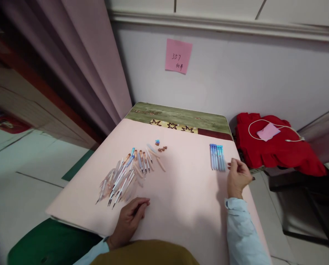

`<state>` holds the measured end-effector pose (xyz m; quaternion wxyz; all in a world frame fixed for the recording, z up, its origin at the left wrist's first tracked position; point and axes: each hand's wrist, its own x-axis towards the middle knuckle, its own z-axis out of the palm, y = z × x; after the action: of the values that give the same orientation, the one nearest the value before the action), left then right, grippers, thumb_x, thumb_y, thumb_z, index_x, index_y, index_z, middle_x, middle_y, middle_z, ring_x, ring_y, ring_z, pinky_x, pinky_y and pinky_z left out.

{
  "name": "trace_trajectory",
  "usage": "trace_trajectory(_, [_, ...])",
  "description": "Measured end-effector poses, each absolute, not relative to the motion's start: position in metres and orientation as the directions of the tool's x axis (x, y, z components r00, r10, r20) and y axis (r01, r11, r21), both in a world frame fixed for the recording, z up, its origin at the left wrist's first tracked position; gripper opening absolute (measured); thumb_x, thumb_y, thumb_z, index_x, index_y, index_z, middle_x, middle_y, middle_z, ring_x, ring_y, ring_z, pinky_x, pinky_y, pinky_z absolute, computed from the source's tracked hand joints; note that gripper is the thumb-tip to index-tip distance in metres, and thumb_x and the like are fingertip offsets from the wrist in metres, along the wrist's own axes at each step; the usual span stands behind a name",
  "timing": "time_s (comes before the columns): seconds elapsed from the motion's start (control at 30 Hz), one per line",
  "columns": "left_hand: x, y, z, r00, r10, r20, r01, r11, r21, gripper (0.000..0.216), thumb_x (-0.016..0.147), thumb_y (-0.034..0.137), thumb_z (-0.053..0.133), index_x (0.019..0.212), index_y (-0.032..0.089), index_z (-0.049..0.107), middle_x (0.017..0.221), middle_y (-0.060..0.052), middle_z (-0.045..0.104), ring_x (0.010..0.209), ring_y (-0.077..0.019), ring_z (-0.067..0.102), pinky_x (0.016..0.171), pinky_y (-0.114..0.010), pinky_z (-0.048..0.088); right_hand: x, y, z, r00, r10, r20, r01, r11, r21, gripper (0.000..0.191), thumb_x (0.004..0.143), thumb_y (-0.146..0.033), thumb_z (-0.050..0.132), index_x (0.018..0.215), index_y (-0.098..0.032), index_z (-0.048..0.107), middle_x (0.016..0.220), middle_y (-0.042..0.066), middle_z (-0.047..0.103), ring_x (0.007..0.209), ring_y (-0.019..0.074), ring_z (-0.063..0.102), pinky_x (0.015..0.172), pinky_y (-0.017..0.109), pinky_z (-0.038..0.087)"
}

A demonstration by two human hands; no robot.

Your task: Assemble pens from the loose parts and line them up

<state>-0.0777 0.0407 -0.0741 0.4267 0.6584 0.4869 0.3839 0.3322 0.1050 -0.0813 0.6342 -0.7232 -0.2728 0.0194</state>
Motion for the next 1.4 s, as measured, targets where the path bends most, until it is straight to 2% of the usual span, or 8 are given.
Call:
trace_trajectory(0.13, [-0.073, 0.044, -0.069, 0.228, 0.973, -0.014, 0.24, -0.042, 0.97, 0.017, 0.089, 0.032, 0.059, 0.091, 0.019, 0.071, 0.075, -0.003, 0.068, 0.054, -0.0116, 0.058, 0.05, -0.023, 0.05, 0.249, 0.113, -0.064, 0.615, 0.76, 0.211, 0.316, 0.008, -0.949, 0.029, 0.082, -0.047, 0.064, 0.09, -0.02, 0.07, 0.075, 0.005, 0.068, 0.067, 0.02, 0.063, 0.064, 0.035, 0.053])
trace_trajectory(0.27, [-0.07, 0.056, -0.056, 0.164, 0.986, -0.029, 0.178, -0.001, 0.984, 0.015, 0.085, 0.035, 0.063, 0.087, 0.023, 0.072, 0.073, -0.003, 0.07, 0.051, -0.0133, 0.057, 0.051, -0.027, 0.049, 0.173, 0.13, -0.066, 0.386, 0.914, 0.126, 0.328, -0.009, -0.945, 0.028, 0.078, -0.045, 0.067, 0.082, -0.018, 0.075, 0.067, 0.002, 0.068, 0.062, 0.0159, 0.06, 0.061, 0.028, 0.048])
trace_trajectory(0.53, [-0.122, 0.126, -0.019, -0.277, 0.961, -0.001, 0.136, 0.04, 0.99, 0.023, 0.074, 0.036, 0.072, 0.09, 0.019, 0.072, 0.073, -0.002, 0.069, 0.052, -0.0113, 0.052, 0.046, -0.023, 0.041, 0.133, 0.159, -0.093, 0.544, 0.835, 0.084, 0.189, -0.024, -0.982, 0.034, 0.082, -0.047, 0.06, 0.084, -0.015, 0.073, 0.068, 0.002, 0.066, 0.062, 0.015, 0.055, 0.061, 0.026, 0.045])
trace_trajectory(0.73, [-0.156, 0.185, -0.025, -0.309, 0.95, 0.036, 0.284, 0.056, 0.957, 0.022, 0.065, 0.031, 0.074, 0.079, 0.015, 0.069, 0.065, 0.0, 0.062, 0.053, -0.0103, 0.051, 0.05, -0.023, 0.041, 0.138, 0.157, -0.11, 0.551, 0.831, 0.077, 0.153, -0.01, -0.988, 0.035, 0.082, -0.049, 0.06, 0.083, -0.016, 0.072, 0.069, 0.002, 0.066, 0.064, 0.0158, 0.056, 0.063, 0.026, 0.045])
trace_trajectory(0.97, [-0.137, 0.224, -0.052, -0.148, 0.969, 0.199, 0.646, -0.058, 0.761, 0.016, 0.076, 0.031, 0.063, 0.078, 0.016, 0.069, 0.064, -0.003, 0.064, 0.057, -0.0158, 0.056, 0.055, -0.028, 0.043, 0.143, 0.157, -0.111, 0.548, 0.836, 0.04, 0.078, -0.004, -0.997, 0.038, 0.08, -0.051, 0.063, 0.087, -0.015, 0.073, 0.071, 0.004, 0.068, 0.067, 0.0171, 0.061, 0.065, 0.028, 0.047])
trace_trajectory(1.07, [-0.112, 0.246, -0.054, 0.055, 0.968, 0.244, 0.742, -0.204, 0.638, 0.013, 0.077, 0.025, 0.062, 0.08, 0.017, 0.072, 0.074, -0.006, 0.068, 0.07, -0.0207, 0.061, 0.066, -0.034, 0.046, 0.143, 0.158, -0.112, 0.558, 0.829, 0.028, 0.068, -0.012, -0.998, 0.038, 0.079, -0.052, 0.064, 0.086, -0.015, 0.073, 0.07, 0.004, 0.068, 0.066, 0.0168, 0.06, 0.064, 0.028, 0.046])
trace_trajectory(1.2, [-0.077, 0.273, -0.05, 0.349, 0.899, 0.263, 0.762, -0.436, 0.479, 0.018, 0.078, 0.019, 0.062, 0.089, 0.022, 0.075, 0.097, -0.008, 0.071, 0.1, -0.0266, 0.058, 0.093, -0.043, 0.039, 0.142, 0.158, -0.112, 0.552, 0.834, 0.025, 0.049, -0.002, -0.999, 0.038, 0.079, -0.051, 0.064, 0.087, -0.015, 0.073, 0.07, 0.003, 0.067, 0.065, 0.0162, 0.059, 0.063, 0.027, 0.046])
trace_trajectory(1.4, [-0.052, 0.299, -0.049, 0.648, 0.745, 0.157, 0.686, -0.661, 0.304, 0.02, 0.078, 0.013, 0.063, 0.089, 0.024, 0.076, 0.096, -0.01, 0.072, 0.101, -0.0263, 0.055, 0.092, -0.042, 0.033, 0.141, 0.159, -0.11, 0.551, 0.834, 0.019, 0.032, 0.001, -0.999, 0.038, 0.08, -0.05, 0.063, 0.088, -0.014, 0.073, 0.071, 0.004, 0.068, 0.066, 0.0165, 0.059, 0.063, 0.027, 0.046])
